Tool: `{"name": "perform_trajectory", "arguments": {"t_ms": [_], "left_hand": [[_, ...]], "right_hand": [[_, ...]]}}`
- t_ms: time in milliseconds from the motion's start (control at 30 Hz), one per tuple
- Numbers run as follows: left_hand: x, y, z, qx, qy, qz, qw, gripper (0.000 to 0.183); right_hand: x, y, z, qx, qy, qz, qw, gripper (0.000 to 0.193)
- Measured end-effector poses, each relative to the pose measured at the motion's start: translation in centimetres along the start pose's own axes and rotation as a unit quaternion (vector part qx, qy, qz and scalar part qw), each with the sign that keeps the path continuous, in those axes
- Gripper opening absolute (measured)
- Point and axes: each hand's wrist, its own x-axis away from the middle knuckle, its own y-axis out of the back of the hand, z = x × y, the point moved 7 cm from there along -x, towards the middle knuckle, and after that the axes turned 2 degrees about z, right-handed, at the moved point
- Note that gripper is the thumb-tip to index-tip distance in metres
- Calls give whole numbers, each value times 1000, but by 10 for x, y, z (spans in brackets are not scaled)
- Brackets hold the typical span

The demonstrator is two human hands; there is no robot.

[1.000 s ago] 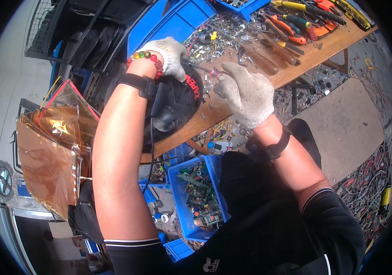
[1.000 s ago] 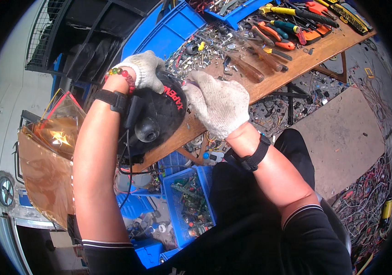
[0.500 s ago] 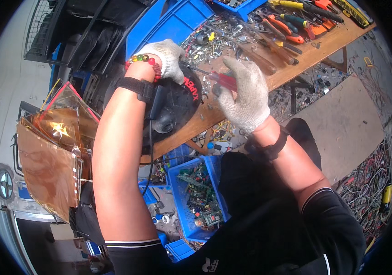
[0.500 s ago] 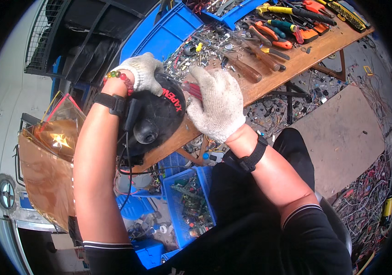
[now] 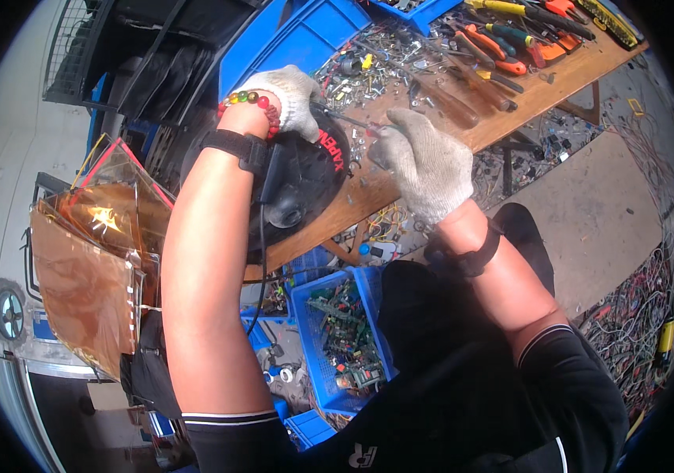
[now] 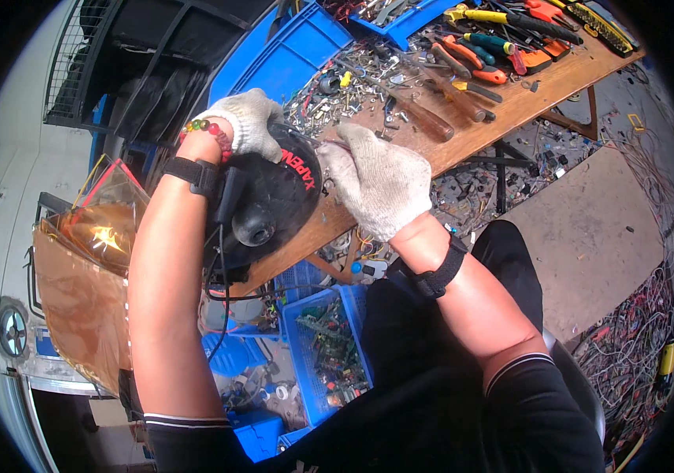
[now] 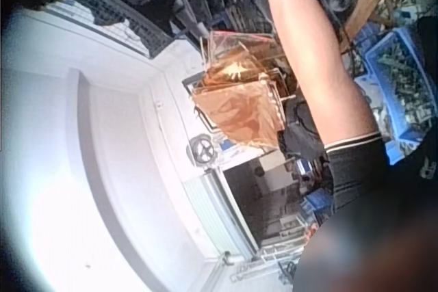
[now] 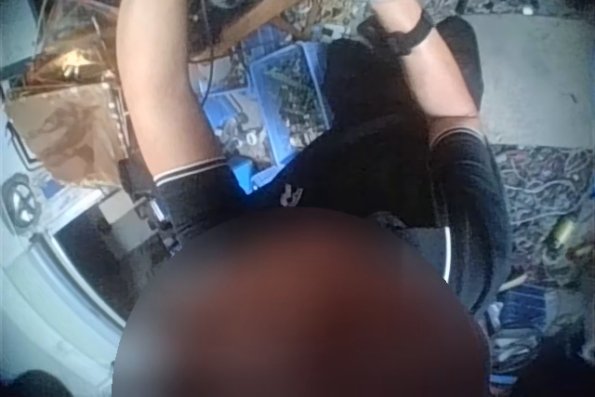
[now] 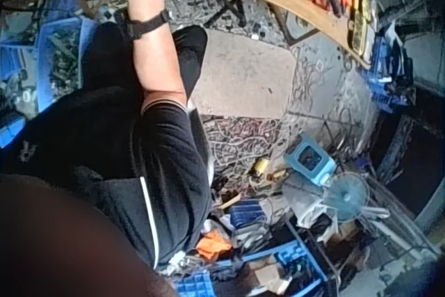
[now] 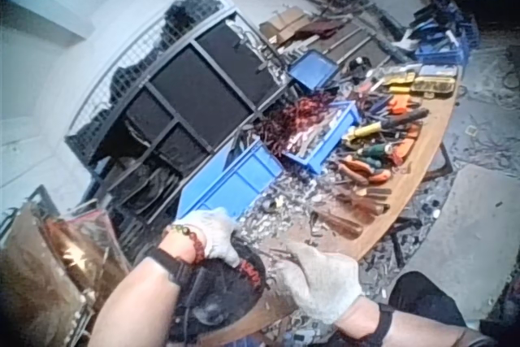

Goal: Disassembling and inspecting a hub motor or similar electronic component using a screwdriver at a low workbench.

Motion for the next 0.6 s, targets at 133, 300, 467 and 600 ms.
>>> {"name": "perform_trajectory", "arguments": {"t_ms": [133, 300, 467, 600], "left_hand": [[2, 1, -5, -12, -5, -11, 1000, 70], [2, 2, -3, -13, 10, 14, 1000, 69], [-4, -1, -2, -6, -2, 10, 1000, 71], [0, 2, -3, -22, -5, -17, 1000, 73]], "right_hand": [[-4, 7, 0, 2, 57, -52, 997, 39], [-2, 11, 12, 47, 86, -66, 993, 39], [-4, 13, 5, 53, 113, -75, 989, 41], [-5, 17, 16, 65, 128, -133, 981, 35]]}}
